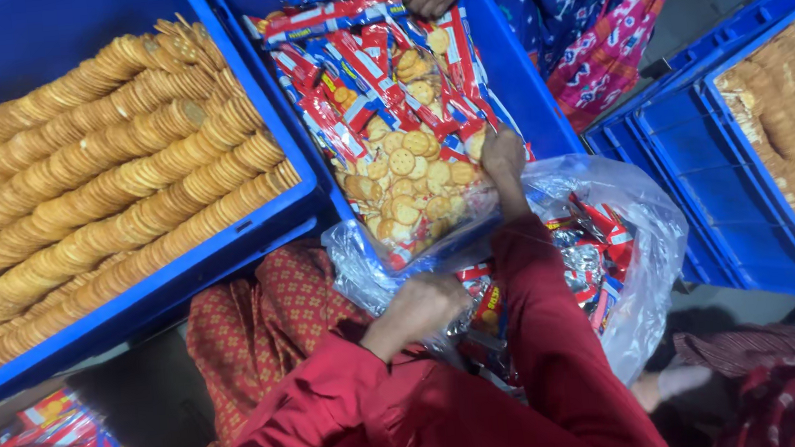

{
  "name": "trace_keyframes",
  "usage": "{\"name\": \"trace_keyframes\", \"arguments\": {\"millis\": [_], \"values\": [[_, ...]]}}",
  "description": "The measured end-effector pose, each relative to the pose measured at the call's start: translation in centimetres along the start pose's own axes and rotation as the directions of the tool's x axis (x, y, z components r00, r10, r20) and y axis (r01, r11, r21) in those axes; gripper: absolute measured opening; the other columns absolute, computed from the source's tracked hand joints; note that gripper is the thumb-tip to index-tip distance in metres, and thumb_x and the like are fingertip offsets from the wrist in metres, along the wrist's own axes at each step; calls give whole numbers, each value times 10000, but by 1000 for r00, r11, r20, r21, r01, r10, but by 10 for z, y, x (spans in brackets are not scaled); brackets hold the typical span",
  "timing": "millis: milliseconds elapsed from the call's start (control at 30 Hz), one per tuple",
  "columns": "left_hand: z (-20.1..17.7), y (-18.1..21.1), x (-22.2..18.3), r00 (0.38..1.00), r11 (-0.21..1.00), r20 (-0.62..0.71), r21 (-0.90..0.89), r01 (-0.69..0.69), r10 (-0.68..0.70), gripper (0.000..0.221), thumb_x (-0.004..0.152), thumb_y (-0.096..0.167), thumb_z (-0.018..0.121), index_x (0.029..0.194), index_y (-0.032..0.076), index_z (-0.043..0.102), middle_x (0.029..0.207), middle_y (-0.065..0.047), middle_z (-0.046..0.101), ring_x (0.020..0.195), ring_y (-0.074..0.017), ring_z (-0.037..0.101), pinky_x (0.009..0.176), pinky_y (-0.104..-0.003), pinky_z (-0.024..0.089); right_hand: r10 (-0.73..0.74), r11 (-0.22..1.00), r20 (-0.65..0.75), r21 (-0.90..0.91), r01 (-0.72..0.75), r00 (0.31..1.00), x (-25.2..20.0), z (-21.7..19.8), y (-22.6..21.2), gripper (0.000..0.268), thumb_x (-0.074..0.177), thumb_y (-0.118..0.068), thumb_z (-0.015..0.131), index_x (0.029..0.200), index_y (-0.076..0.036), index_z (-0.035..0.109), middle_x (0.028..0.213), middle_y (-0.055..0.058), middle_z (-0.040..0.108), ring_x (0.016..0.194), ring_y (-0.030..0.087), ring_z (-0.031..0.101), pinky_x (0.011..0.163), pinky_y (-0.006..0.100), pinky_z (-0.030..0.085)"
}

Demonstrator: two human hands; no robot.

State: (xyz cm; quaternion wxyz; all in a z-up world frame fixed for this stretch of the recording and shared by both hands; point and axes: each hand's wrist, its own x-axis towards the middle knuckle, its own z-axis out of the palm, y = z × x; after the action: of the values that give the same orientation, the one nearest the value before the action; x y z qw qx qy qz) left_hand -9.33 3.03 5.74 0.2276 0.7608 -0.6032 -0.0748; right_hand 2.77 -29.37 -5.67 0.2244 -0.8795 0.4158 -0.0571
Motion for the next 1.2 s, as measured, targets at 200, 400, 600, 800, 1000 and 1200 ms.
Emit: {"name": "trace_keyframes", "arguments": {"millis": [200,400,600,800,1000,1200], "values": [[-32,-58,41,757,798,-309,-416,436,-575,218,971,217,605,1065,47,704,977,-198,688,918,-409,678,781,-527,525,-316,908,-47,274,317,947,-35,23,11,399,1013,-306,524,943,39,711,907,304,690,876,463,669,772,547,479],[-29,-117,76,620,622,-198,-502,601,-759,623,979,369,646,1422,-26,457,1307,-309,562,1187,-472,577,994,-507,472,-274,778,154,615,125,949,-107,72,-17,389,1010,-291,466,911,16,683,717,221,652,669,321,630,629,451,446],[12,-141,55,508,388,2,-641,662,-862,567,971,305,543,1470,48,460,1192,-288,666,1133,-450,653,979,-505,494,-287,819,153,551,159,946,-133,54,-18,371,1055,-261,548,897,61,643,724,186,609,682,245,559,676,426,435],[14,-145,56,641,504,-63,-678,535,-765,580,945,320,699,1404,32,490,1102,-309,673,1071,-454,662,919,-494,514,-524,565,118,789,241,844,-151,16,-25,327,1022,-215,539,1185,45,652,1035,130,738,986,193,677,901,351,510],[-15,-129,64,429,175,38,-877,447,-903,342,963,244,586,1279,114,590,1125,-189,711,959,-327,745,826,-427,593,-247,413,282,896,-163,927,-152,23,-1,413,898,-117,522,1257,42,648,1081,145,704,966,241,643,893,364,505],[-35,-130,50,607,683,-441,-687,246,-662,253,1058,213,599,1281,97,622,1249,-152,688,1186,-330,668,1021,-422,518,-281,759,63,625,181,958,-151,58,34,321,922,-178,554,1102,66,660,987,206,656,948,312,624,864,418,488]]}}
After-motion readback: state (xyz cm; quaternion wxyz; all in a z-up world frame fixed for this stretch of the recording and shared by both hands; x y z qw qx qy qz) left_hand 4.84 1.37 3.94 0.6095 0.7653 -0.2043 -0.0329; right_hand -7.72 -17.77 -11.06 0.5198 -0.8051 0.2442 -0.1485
